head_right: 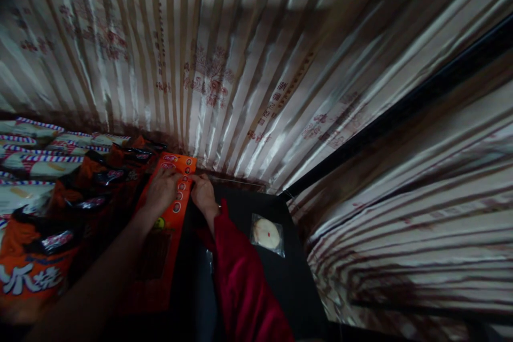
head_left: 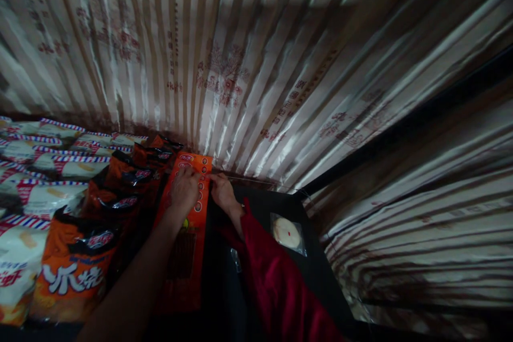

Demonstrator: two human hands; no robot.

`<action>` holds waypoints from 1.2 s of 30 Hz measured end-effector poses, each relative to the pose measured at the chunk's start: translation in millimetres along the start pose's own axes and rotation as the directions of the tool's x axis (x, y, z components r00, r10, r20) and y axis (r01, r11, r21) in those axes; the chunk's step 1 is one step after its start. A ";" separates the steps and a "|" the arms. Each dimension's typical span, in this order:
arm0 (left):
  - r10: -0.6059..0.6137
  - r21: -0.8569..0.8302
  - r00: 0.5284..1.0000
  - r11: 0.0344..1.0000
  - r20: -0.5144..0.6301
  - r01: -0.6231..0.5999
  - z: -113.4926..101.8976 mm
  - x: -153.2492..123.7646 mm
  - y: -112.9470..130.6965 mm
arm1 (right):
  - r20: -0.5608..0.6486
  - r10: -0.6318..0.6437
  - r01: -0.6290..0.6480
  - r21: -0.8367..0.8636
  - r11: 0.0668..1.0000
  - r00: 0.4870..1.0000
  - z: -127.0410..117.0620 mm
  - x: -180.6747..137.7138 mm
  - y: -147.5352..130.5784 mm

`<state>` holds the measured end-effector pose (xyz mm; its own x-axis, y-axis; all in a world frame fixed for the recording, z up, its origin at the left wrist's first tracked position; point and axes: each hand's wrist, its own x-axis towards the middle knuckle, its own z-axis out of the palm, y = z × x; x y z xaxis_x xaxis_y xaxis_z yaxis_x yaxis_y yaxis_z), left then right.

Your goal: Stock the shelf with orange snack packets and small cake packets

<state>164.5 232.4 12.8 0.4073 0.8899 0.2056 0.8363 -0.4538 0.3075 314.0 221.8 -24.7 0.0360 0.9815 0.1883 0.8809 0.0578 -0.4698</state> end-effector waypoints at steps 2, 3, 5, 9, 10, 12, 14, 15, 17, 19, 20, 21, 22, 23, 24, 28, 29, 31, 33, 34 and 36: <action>0.006 0.008 1.000 1.000 -0.008 -0.006 -3.7 -9.4 1.2 | 0.013 0.001 -0.001 0.012 1.000 1.000 -0.8 -1.4 0.4; 0.005 0.018 1.000 1.000 -0.028 -0.005 -5.9 -15.5 2.2 | 0.022 0.000 0.000 0.017 1.000 1.000 -1.2 -1.9 0.6; 0.008 0.038 0.998 0.999 -0.068 -0.006 -10.9 -30.0 5.5 | 0.042 -0.004 0.003 0.022 1.000 0.999 -1.9 -2.4 0.8; 0.036 0.060 0.996 0.998 -0.077 -0.032 -16.5 -59.7 14.3 | 0.056 0.004 -0.006 0.039 0.999 0.998 -2.1 -2.0 0.2; 0.039 0.059 0.997 0.998 -0.068 -0.035 -15.6 -65.3 15.4 | 0.050 0.012 -0.014 0.044 0.999 0.999 -1.9 -2.1 0.0; 0.034 0.052 0.998 0.998 -0.053 -0.031 -10.7 -72.3 15.5 | 0.037 0.022 -0.024 0.057 0.998 0.999 -1.0 -2.8 -0.1; 0.010 0.044 0.998 0.999 -0.055 -0.007 -3.9 -72.9 13.5 | 0.021 0.023 -0.024 0.070 0.997 1.000 -0.1 -4.3 -0.2; -0.013 0.040 0.998 0.999 -0.061 0.016 -0.6 -71.0 12.2 | 0.012 0.021 -0.022 0.077 0.997 1.000 0.3 -5.4 -0.2; -0.029 0.031 0.998 0.999 -0.057 0.031 4.2 -64.7 10.0 | -0.006 0.020 -0.019 0.088 0.996 1.000 0.5 -7.9 -0.4; -0.034 0.027 0.998 0.999 -0.049 0.036 6.4 -58.2 8.7 | -0.013 0.014 -0.012 0.096 0.995 1.000 0.0 -10.7 -0.8; -0.042 0.028 0.998 0.999 -0.045 0.043 6.7 -56.0 8.2 | -0.012 0.010 -0.009 0.096 0.995 1.000 -0.5 -12.0 -1.0; -0.053 0.031 0.998 0.998 -0.040 0.054 6.5 -54.7 7.8 | -0.010 0.006 -0.005 0.093 0.996 1.000 -1.1 -13.3 -1.4; -0.063 0.036 0.998 0.997 -0.031 0.064 6.1 -54.3 7.4 | -0.007 0.004 -0.003 0.089 0.996 1.000 -1.8 -14.3 -1.7; -0.066 0.041 0.998 0.997 -0.020 0.066 5.5 -54.7 6.9 | -0.004 0.003 -0.002 0.084 0.996 1.000 -2.5 -15.2 -2.1; -0.063 0.047 0.998 0.997 -0.007 0.063 4.7 -55.5 6.4 | -0.003 0.004 -0.003 0.081 0.997 1.000 -3.4 -15.9 -2.4; -0.058 0.072 0.998 0.996 0.034 0.056 2.3 -59.5 4.3 | 0.009 0.028 -0.029 0.082 0.996 1.000 -6.3 -17.3 -4.0; -0.063 0.079 0.997 0.995 0.040 0.060 2.2 -60.1 4.0 | 0.007 0.037 -0.037 0.082 0.996 0.999 -6.8 -17.3 -4.2; -0.069 0.090 0.996 0.994 0.051 0.065 2.8 -60.8 3.8 | -0.001 0.048 -0.047 0.089 0.995 0.999 -7.3 -17.0 -4.4; -0.072 0.092 0.996 0.993 0.057 0.067 4.2 -61.1 3.8 | -0.008 0.057 -0.056 0.107 0.993 0.998 -6.9 -15.9 -4.3; -0.075 0.089 0.995 0.994 0.059 0.069 5.1 -61.2 3.8 | -0.009 0.067 -0.065 0.121 0.990 0.998 -6.4 -15.0 -4.2; -0.081 0.080 0.994 0.994 0.067 0.075 6.6 -61.3 3.7 | -0.004 0.109 -0.107 0.154 0.982 0.994 -5.1 -12.5 -4.4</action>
<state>145.0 176.5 -4.7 0.3621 0.9247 0.1176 0.8912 -0.3804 0.2471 312.2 208.3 -20.6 0.1340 0.9811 0.1395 0.7886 -0.0204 -0.6146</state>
